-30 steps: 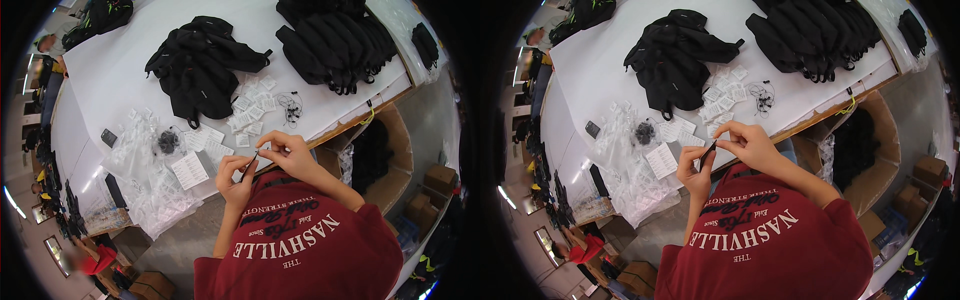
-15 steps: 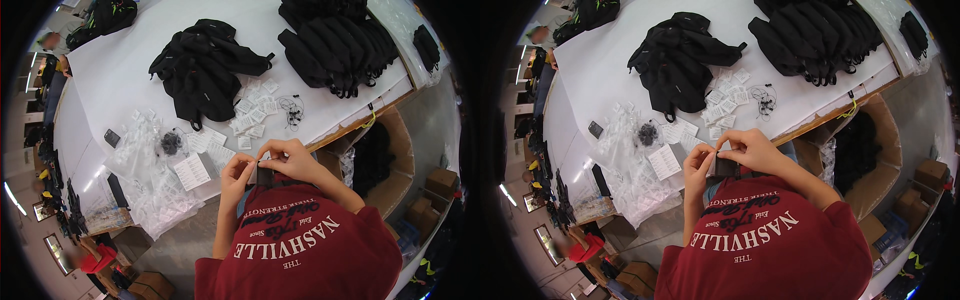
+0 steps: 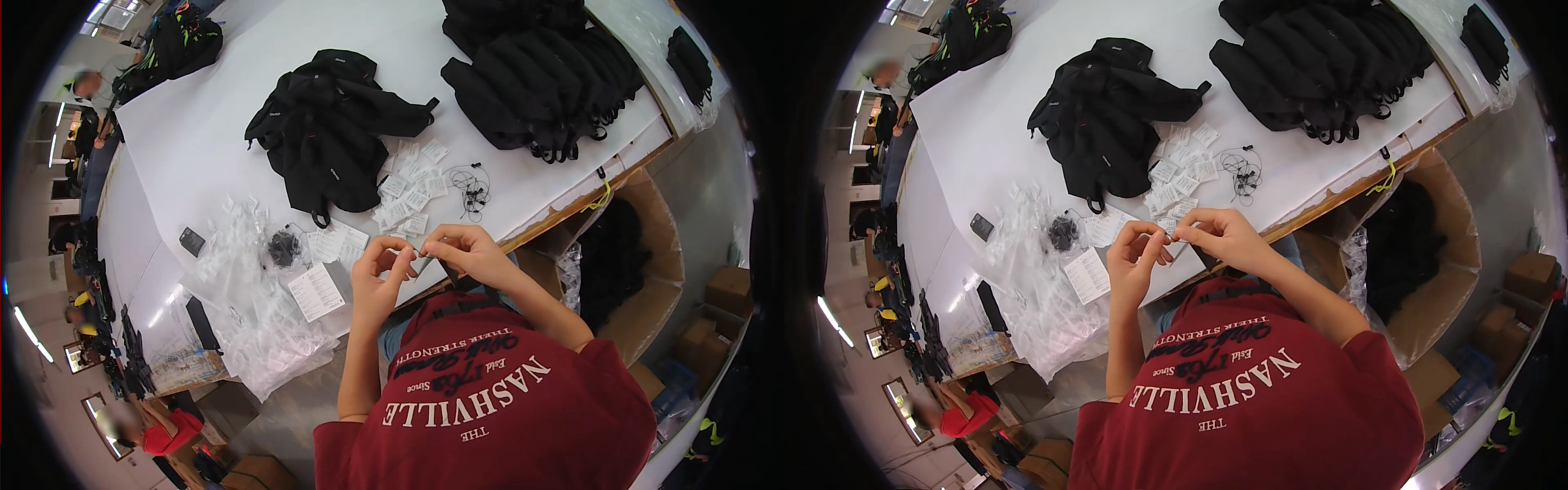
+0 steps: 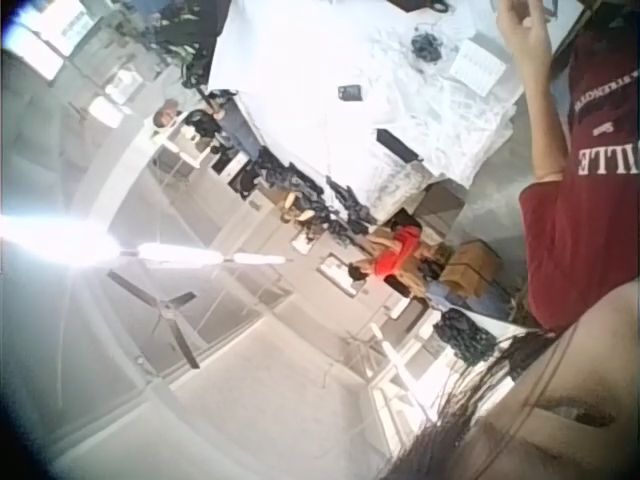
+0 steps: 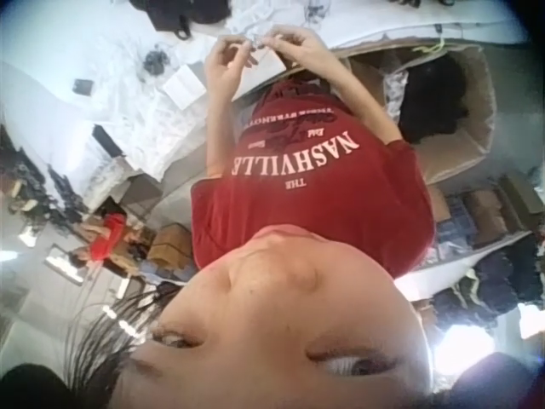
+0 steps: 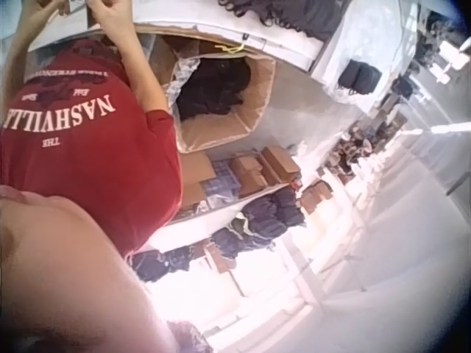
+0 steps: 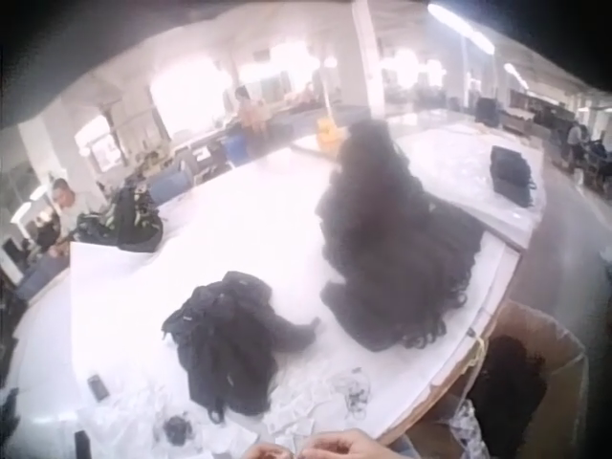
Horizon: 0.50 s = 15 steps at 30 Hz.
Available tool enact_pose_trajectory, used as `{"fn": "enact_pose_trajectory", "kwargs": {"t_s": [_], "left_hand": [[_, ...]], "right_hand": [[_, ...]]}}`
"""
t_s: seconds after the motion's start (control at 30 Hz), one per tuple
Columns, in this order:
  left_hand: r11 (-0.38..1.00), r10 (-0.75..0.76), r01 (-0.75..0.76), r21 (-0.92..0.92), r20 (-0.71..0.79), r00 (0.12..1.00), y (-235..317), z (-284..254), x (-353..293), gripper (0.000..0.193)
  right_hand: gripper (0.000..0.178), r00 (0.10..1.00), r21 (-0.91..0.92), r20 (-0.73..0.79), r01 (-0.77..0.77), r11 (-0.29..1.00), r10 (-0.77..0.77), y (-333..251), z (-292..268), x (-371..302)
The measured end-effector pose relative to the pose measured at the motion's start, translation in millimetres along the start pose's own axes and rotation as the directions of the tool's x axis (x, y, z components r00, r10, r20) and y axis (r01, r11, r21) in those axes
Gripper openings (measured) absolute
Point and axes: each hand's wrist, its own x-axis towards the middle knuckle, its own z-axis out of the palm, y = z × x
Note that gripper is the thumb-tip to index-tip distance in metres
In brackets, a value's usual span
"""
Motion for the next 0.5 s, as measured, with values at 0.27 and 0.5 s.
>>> {"fn": "enact_pose_trajectory", "kwargs": {"t_s": [0.27,0.5], "left_hand": [[0.773,0.015,-0.096,0.627,0.133,0.991,-7,-49,38,0.028],[0.332,-0.186,0.386,0.860,-0.342,0.921,-84,-169,85,0.058]], "right_hand": [[0.015,0.994,-0.075,-0.084,0.060,0.995,-0.067,23,-16,-2],[0.016,0.987,-0.106,-0.114,0.101,0.989,-0.113,30,-34,-9]]}}
